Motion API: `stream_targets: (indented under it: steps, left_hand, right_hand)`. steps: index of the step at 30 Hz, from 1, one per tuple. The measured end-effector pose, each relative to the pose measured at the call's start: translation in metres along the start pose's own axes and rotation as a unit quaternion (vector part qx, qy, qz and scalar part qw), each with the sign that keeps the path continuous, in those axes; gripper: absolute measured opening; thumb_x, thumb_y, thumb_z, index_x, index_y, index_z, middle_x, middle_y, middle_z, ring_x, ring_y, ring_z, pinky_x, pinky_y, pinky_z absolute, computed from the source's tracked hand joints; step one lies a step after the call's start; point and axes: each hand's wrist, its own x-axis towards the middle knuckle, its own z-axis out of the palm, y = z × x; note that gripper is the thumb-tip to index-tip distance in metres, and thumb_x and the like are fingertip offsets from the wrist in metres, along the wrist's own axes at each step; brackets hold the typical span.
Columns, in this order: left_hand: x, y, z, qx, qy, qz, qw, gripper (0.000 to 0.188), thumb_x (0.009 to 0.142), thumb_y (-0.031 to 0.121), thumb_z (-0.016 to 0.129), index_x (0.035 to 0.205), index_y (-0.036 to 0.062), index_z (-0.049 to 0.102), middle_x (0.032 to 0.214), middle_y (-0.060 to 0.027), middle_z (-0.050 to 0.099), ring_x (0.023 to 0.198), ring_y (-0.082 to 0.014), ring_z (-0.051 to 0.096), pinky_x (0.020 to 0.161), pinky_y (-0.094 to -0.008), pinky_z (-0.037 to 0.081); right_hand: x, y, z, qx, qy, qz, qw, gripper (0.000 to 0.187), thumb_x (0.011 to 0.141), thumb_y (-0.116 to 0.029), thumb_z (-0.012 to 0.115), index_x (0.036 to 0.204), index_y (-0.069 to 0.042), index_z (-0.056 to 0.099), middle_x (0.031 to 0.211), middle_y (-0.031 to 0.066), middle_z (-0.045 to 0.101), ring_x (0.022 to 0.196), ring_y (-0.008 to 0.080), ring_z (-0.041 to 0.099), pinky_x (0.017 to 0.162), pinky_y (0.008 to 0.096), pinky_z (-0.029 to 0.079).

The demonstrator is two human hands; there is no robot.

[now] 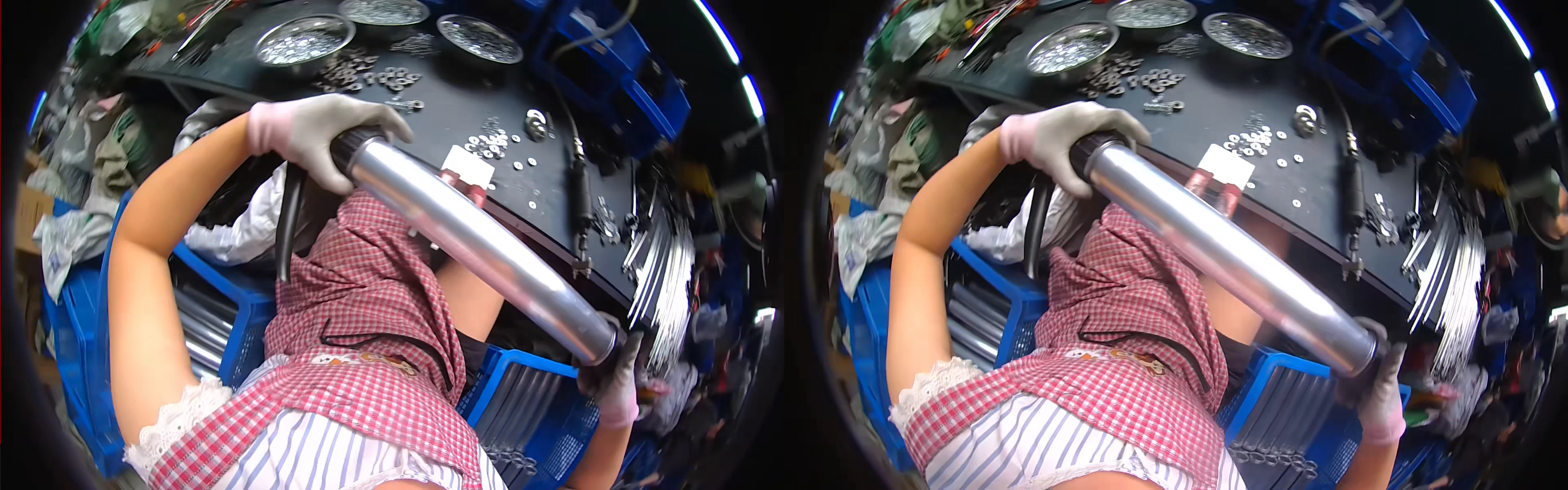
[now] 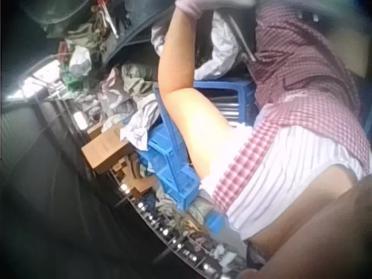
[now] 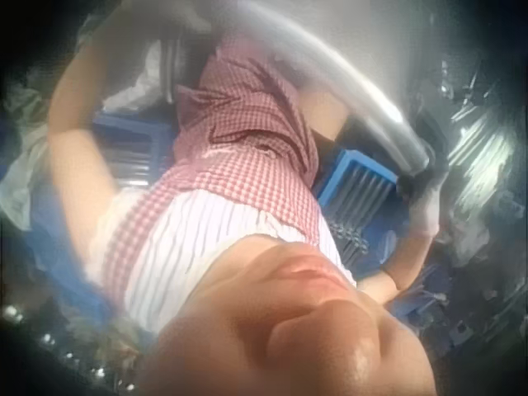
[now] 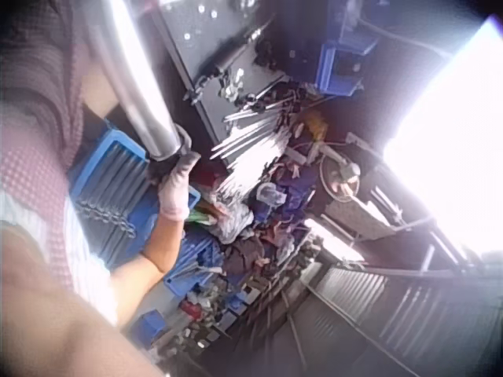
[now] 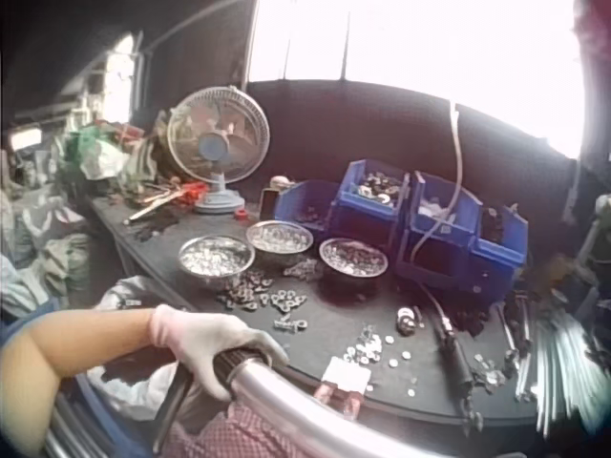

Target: Assembling the components of a grease gun, including the plunger, spring, and cylinder body, using a pneumatic wrench.

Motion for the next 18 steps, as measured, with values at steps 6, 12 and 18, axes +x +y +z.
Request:
stream_targets:
  steps: [6,12,18]
  left_hand:
    - [-0.015,0.021,0.000,-0.038,0.023,0.010,0.999,0.075,0.056,0.020,0.080,0.124,-0.0012,0.055,0.119,-0.0143,0.062,0.113,-0.0234,0.059,0.102,-0.0344,0.043]
    - [-0.052,0.015,-0.004,-0.030,0.070,-0.001,0.997,0.079,0.057,0.018,0.079,0.130,0.0016,0.053,0.124,-0.0137,0.060,0.116,-0.0247,0.058,0.105,-0.0370,0.042]
    - [-0.107,0.089,-0.036,0.536,0.271,-0.053,0.798,0.065,0.069,0.027,0.082,0.128,0.0304,0.056,0.104,-0.0017,0.065,0.097,-0.0234,0.065,0.085,-0.0347,0.051]
  right_hand:
    - [0.033,0.031,-0.018,-0.429,0.282,-0.563,0.648,0.064,0.090,-0.055,0.055,0.129,-0.005,0.046,0.109,0.0171,0.059,0.088,0.0254,0.061,0.069,0.0326,0.053]
    - [0.060,0.003,0.026,-0.222,0.126,-0.540,0.802,0.089,0.085,-0.075,0.044,0.141,-0.007,0.031,0.118,0.0208,0.054,0.099,0.0287,0.056,0.083,0.0371,0.046]
    - [0.138,-0.029,0.017,-0.261,0.102,-0.451,0.848,0.091,0.073,0.018,0.062,0.150,-0.012,0.023,0.126,0.0178,0.049,0.105,0.0236,0.057,0.075,0.0298,0.055]
